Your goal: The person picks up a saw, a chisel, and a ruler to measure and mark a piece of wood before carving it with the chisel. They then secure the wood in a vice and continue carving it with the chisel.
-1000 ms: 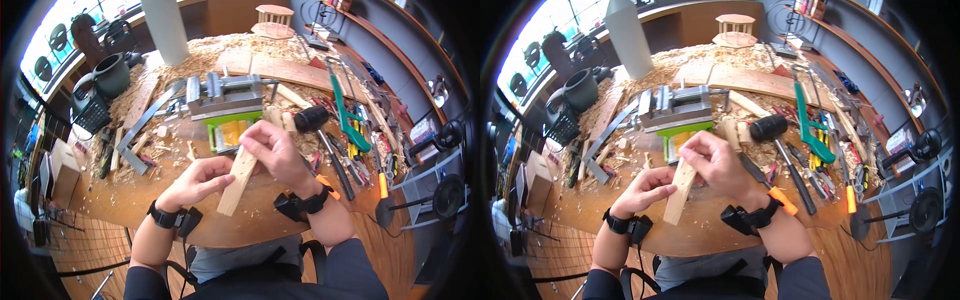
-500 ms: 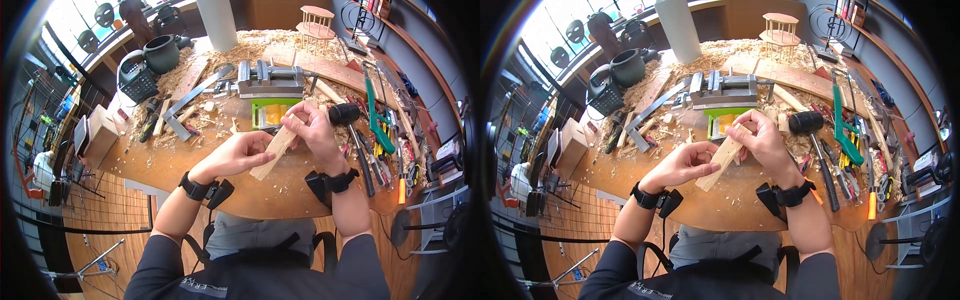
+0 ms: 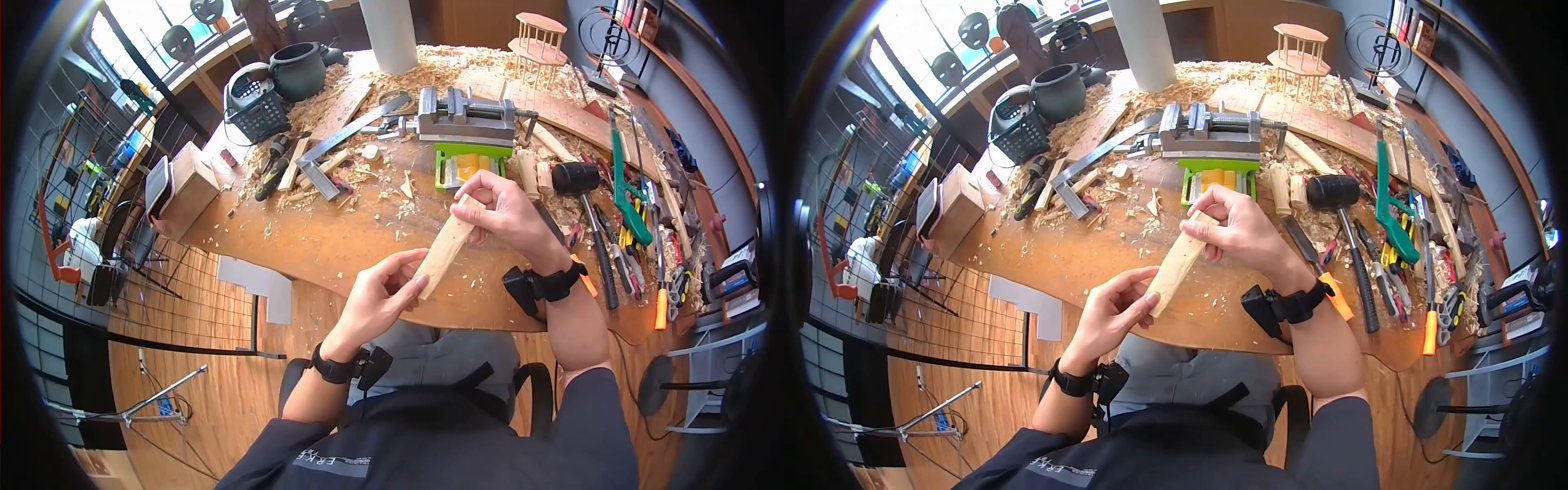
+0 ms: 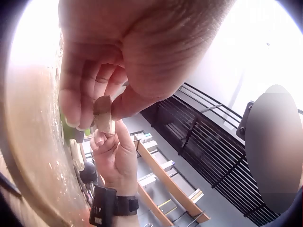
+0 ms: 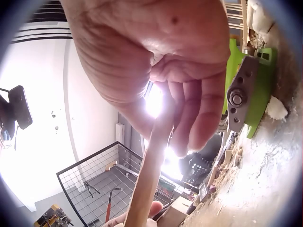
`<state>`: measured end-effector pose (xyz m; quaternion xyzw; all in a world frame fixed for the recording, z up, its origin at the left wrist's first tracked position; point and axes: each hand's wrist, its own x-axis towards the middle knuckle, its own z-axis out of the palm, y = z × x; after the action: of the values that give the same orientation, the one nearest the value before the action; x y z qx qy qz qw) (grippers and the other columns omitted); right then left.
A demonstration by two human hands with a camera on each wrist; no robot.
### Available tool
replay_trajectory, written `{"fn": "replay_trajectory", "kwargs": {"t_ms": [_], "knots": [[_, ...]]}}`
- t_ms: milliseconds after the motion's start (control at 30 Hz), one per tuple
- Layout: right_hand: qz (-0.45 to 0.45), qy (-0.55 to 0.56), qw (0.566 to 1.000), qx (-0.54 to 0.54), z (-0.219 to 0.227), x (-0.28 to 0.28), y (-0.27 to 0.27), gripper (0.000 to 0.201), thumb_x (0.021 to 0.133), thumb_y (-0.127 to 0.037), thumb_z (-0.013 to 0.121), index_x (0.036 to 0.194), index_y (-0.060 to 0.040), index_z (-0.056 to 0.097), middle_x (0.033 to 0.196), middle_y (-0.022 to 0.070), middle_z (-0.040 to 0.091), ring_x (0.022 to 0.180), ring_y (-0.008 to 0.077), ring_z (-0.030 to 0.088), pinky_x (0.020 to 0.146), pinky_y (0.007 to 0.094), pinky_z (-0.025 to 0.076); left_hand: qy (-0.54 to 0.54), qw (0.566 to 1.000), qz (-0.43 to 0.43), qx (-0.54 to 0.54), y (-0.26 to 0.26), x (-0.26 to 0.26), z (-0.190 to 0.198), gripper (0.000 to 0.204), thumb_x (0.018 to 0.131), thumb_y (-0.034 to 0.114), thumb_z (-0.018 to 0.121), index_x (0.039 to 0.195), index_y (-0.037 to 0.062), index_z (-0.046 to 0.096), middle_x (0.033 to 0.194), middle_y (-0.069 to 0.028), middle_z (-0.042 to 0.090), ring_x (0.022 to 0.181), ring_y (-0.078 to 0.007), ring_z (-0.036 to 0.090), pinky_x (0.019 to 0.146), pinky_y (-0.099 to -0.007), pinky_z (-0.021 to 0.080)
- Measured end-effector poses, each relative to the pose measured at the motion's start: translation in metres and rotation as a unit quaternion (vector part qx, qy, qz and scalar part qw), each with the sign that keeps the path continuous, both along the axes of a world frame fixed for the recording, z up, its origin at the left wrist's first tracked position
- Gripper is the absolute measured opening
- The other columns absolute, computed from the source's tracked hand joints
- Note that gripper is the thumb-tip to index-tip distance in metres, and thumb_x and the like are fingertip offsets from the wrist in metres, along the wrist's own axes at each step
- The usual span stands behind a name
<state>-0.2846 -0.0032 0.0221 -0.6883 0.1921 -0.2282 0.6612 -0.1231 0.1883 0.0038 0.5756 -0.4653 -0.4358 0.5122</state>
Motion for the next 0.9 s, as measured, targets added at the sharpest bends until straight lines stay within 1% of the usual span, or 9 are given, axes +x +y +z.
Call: {"fn": "replay_trajectory", "kwargs": {"t_ms": [167, 233, 400, 533, 567, 633, 733, 800, 900], "knots": [[0.003, -0.012, 1.000, 0.013, -0.003, 0.004, 0.003, 0.021, 0.097, -0.023, 0.060, 0.101, -0.0021, 0.058, 0.079, 0.0056, 0.066, 0.059, 0.0103, 0.063, 0.053, 0.0224, 0.051, 0.078, 0.996, 0.041, -0.020, 0.016, 0.002, 0.000, 0.035, 0.094, 0.007, 0.063, 0.127, -0.0032, 0.056, 0.084, -0.0003, 0.063, 0.069, -0.0049, 0.061, 0.061, -0.0197, 0.052], [0.015, -0.069, 0.997, 0.037, -0.004, 0.005, 0.006, 0.022, 0.099, -0.024, 0.057, 0.098, -0.0015, 0.059, 0.076, 0.0063, 0.065, 0.056, 0.0118, 0.063, 0.051, 0.0232, 0.050, 0.075, 0.995, 0.049, -0.045, 0.022, 0.007, -0.002, 0.034, 0.094, 0.005, 0.062, 0.126, -0.0043, 0.056, 0.087, -0.0025, 0.065, 0.071, -0.0057, 0.061, 0.062, -0.0199, 0.053], [0.044, -0.071, 0.995, 0.061, -0.002, 0.005, 0.010, 0.025, 0.100, -0.027, 0.056, 0.099, -0.0022, 0.060, 0.077, 0.0059, 0.065, 0.058, 0.0115, 0.064, 0.052, 0.0231, 0.052, 0.087, 0.993, 0.055, -0.057, 0.034, 0.003, -0.003, 0.033, 0.095, 0.004, 0.061, 0.126, -0.0043, 0.056, 0.088, -0.0045, 0.066, 0.074, -0.0073, 0.063, 0.065, -0.0214, 0.055], [0.049, -0.011, 0.999, 0.022, -0.002, 0.005, 0.007, 0.024, 0.100, -0.025, 0.055, 0.101, -0.0018, 0.062, 0.081, 0.0050, 0.066, 0.066, 0.0106, 0.065, 0.057, 0.0232, 0.053, 0.149, 0.988, 0.004, -0.029, 0.040, -0.013, -0.007, 0.051, 0.093, 0.002, 0.062, 0.139, -0.0028, 0.041, 0.090, -0.0065, 0.065, 0.078, -0.0119, 0.066, 0.070, -0.0260, 0.058], [0.013, 0.021, 0.998, -0.062, -0.001, 0.003, 0.006, 0.023, 0.100, -0.023, 0.055, 0.102, -0.0015, 0.063, 0.082, 0.0042, 0.066, 0.068, 0.0097, 0.064, 0.059, 0.0227, 0.053, 0.168, 0.986, -0.016, -0.012, 0.040, -0.014, -0.012, 0.058, 0.092, 0.001, 0.063, 0.142, -0.0020, 0.034, 0.091, -0.0081, 0.064, 0.079, -0.0148, 0.068, 0.073, -0.0283, 0.059], [-0.059, 0.079, 0.975, -0.199, 0.013, -0.008, 0.001, 0.022, 0.098, -0.020, 0.058, 0.105, -0.0008, 0.065, 0.087, 0.0029, 0.067, 0.074, 0.0073, 0.062, 0.063, 0.0217, 0.051, 0.178, 0.984, -0.009, -0.003, 0.041, -0.021, -0.021, 0.057, 0.092, 0.001, 0.063, 0.141, -0.0023, 0.035, 0.091, -0.0089, 0.064, 0.079, -0.0154, 0.068, 0.072, -0.0287, 0.059], [-0.211, -0.027, 0.950, -0.229, 0.048, -0.056, 0.009, 0.026, 0.096, -0.024, 0.062, 0.106, -0.0010, 0.068, 0.088, 0.0043, 0.068, 0.075, 0.0086, 0.063, 0.064, 0.0232, 0.049, 0.190, 0.982, 0.015, 0.008, 0.045, -0.034, -0.031, 0.054, 0.092, 0.002, 0.064, 0.138, -0.0034, 0.037, 0.090, -0.0109, 0.064, 0.079, -0.0172, 0.069, 0.072, -0.0296, 0.059], [-0.308, -0.014, 0.921, -0.239, 0.054, -0.098, 0.024, 0.020, 0.094, -0.017, 0.064, 0.105, -0.0009, 0.067, 0.091, 0.0039, 0.069, 0.079, 0.0084, 0.063, 0.068, 0.0216, 0.048, 0.185, 0.982, 0.040, 0.020, 0.048, -0.042, -0.034, 0.054, 0.091, 0.003, 0.065, 0.137, -0.0026, 0.038, 0.086, -0.0101, 0.066, 0.076, -0.0161, 0.069, 0.069, -0.0283, 0.059], [-0.350, 0.178, 0.860, -0.327, 0.045, -0.149, 0.052, 0.020, 0.089, -0.016, 0.069, 0.102, -0.0019, 0.066, 0.090, 0.0080, 0.069, 0.079, 0.0134, 0.064, 0.069, 0.0278, 0.048, 0.126, 0.990, 0.048, 0.044, 0.051, -0.053, -0.041, 0.057, 0.089, 0.005, 0.069, 0.138, 0.0005, 0.040, 0.081, -0.0087, 0.067, 0.071, -0.0135, 0.068, 0.065, -0.0259, 0.057]]}}
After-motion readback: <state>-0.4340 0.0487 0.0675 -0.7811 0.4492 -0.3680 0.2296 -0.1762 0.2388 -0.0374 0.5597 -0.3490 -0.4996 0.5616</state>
